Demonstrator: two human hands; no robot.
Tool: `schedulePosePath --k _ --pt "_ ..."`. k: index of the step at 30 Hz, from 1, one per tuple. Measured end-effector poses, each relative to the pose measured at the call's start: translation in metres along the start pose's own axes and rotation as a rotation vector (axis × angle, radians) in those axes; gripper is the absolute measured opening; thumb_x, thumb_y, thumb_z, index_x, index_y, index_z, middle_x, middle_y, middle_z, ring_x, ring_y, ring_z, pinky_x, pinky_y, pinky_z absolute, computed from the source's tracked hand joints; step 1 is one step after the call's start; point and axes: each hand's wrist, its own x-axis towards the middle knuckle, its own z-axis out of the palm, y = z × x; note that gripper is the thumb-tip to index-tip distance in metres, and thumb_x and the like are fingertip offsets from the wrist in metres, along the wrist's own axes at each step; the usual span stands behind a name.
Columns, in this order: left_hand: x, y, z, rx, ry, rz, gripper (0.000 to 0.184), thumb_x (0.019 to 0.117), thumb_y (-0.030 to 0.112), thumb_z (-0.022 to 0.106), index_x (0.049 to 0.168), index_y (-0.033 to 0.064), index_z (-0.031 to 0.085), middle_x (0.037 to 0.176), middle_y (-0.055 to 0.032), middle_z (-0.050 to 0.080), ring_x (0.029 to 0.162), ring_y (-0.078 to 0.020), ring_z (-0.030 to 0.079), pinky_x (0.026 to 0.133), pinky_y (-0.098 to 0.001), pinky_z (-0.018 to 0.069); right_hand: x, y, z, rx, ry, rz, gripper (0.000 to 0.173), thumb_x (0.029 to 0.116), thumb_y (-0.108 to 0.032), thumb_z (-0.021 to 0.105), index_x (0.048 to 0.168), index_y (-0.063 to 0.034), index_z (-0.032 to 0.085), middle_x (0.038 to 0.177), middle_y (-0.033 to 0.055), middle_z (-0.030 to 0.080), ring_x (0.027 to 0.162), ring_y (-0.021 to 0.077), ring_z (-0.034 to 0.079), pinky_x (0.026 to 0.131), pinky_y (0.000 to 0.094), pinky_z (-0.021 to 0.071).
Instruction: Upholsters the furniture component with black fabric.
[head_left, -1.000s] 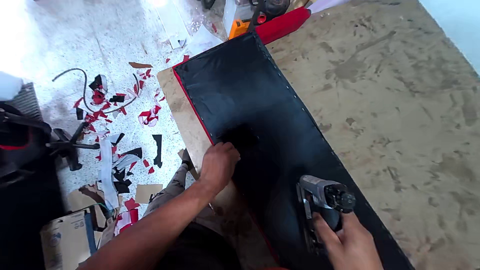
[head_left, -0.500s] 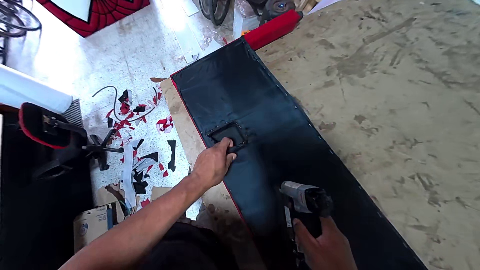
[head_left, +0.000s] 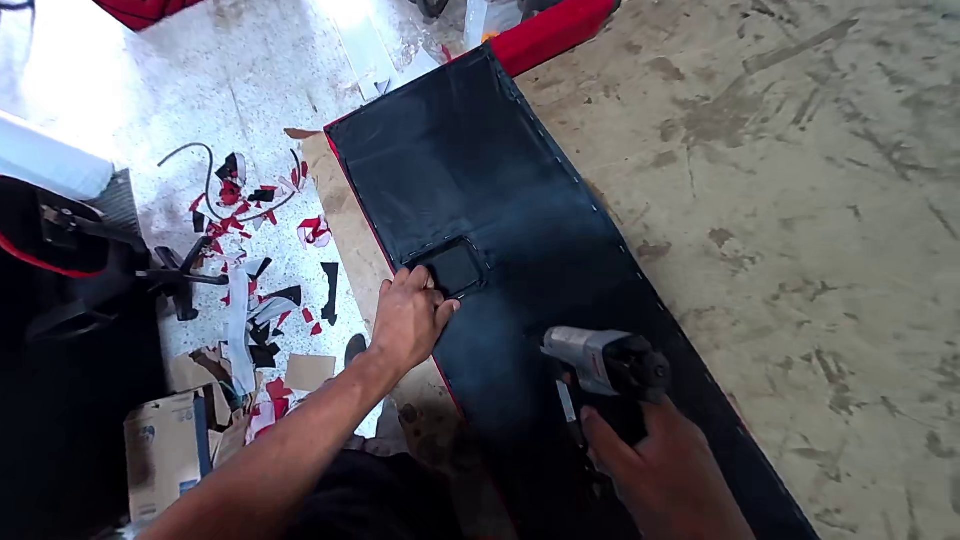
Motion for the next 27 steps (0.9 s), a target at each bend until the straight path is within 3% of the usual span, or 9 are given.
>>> schedulePosePath --k 4,10,15,22,23,25,27 --pt "0.0 -0.005 0.006 -0.159 0.072 -0.042 0.047 0.0989 0.053 0.059 0.068 0.0189 0.069 0.099 0.0008 0.06 0.099 -0.0223 0.055 0.081 -0.0433 0.0461 0.044 -0.032 0.025 -0.159 -0.006 -0.141 0.039 0.0924 -0.032 0.059 0.127 -0.0145 0.061 0.091 -0.0033 0.071 0.069 0.009 0.069 0.058 0.0363 0.0608" --pt "0.001 -0.01 0.007 -0.206 0.089 -0.051 0.041 0.0976 0.05 0.063 0.073 0.0183 0.074 0.101 0.0003 0.064 0.099 -0.0224 0.057 0.086 -0.0455 0.0473 0.064 -0.06 0.049 -0.281 -0.076 -0.095 0.04 0.0908 -0.03 0.06 0.129 -0.0166 0.058 0.084 -0.0055 0.068 0.064 0.0084 0.066 0.055 0.0365 0.0578" --pt "0.004 -0.015 -0.002 -0.131 -0.001 0.011 0.045 0.1005 0.051 0.056 0.075 0.0184 0.073 0.103 -0.0006 0.062 0.101 -0.0233 0.057 0.083 -0.0466 0.0455 0.059 -0.072 0.057 -0.392 -0.046 -0.154 0.035 0.0911 -0.029 0.057 0.123 -0.0143 0.059 0.077 -0.0074 0.065 0.059 0.0064 0.061 0.051 0.0336 0.0539" --pt "0.008 -0.031 -0.014 -0.11 -0.113 0.1 0.05 0.106 0.047 0.045 0.079 0.0147 0.073 0.106 -0.0017 0.065 0.103 -0.0233 0.059 0.081 -0.0458 0.0474 0.049 -0.088 0.079 -0.435 -0.044 -0.167 0.037 0.0899 -0.026 0.057 0.125 -0.0125 0.059 0.083 -0.0058 0.067 0.067 0.0071 0.064 0.056 0.0329 0.0565" --pt "0.01 -0.038 -0.02 -0.175 -0.154 0.105 0.049 0.1067 0.045 0.044 0.083 0.0136 0.073 0.109 -0.002 0.066 0.106 -0.0221 0.061 0.084 -0.0459 0.0502 0.049 -0.089 0.08 -0.443 -0.046 -0.156 0.039 0.0899 -0.027 0.057 0.126 -0.0129 0.058 0.084 -0.0057 0.067 0.068 0.0075 0.065 0.057 0.0338 0.057" --pt "0.017 -0.061 -0.045 -0.395 -0.215 0.079 0.04 0.1069 0.042 0.048 0.103 0.0123 0.074 0.12 -0.004 0.067 0.109 -0.0201 0.067 0.092 -0.0479 0.0579 0.05 -0.089 0.08 -0.442 -0.049 -0.139 0.039 0.0906 -0.028 0.058 0.127 -0.0143 0.057 0.083 -0.0058 0.067 0.067 0.0079 0.065 0.058 0.0349 0.0573" --pt "0.015 -0.079 -0.064 -0.507 -0.114 0.08 0.026 0.1019 0.037 0.062 0.119 0.0187 0.072 0.123 -0.0013 0.067 0.1 -0.0165 0.068 0.088 -0.0434 0.06 0.049 -0.09 0.08 -0.431 -0.059 -0.112 0.039 0.0907 -0.027 0.058 0.128 -0.0158 0.057 0.085 -0.0051 0.067 0.069 0.0089 0.065 0.06 0.0358 0.0577"
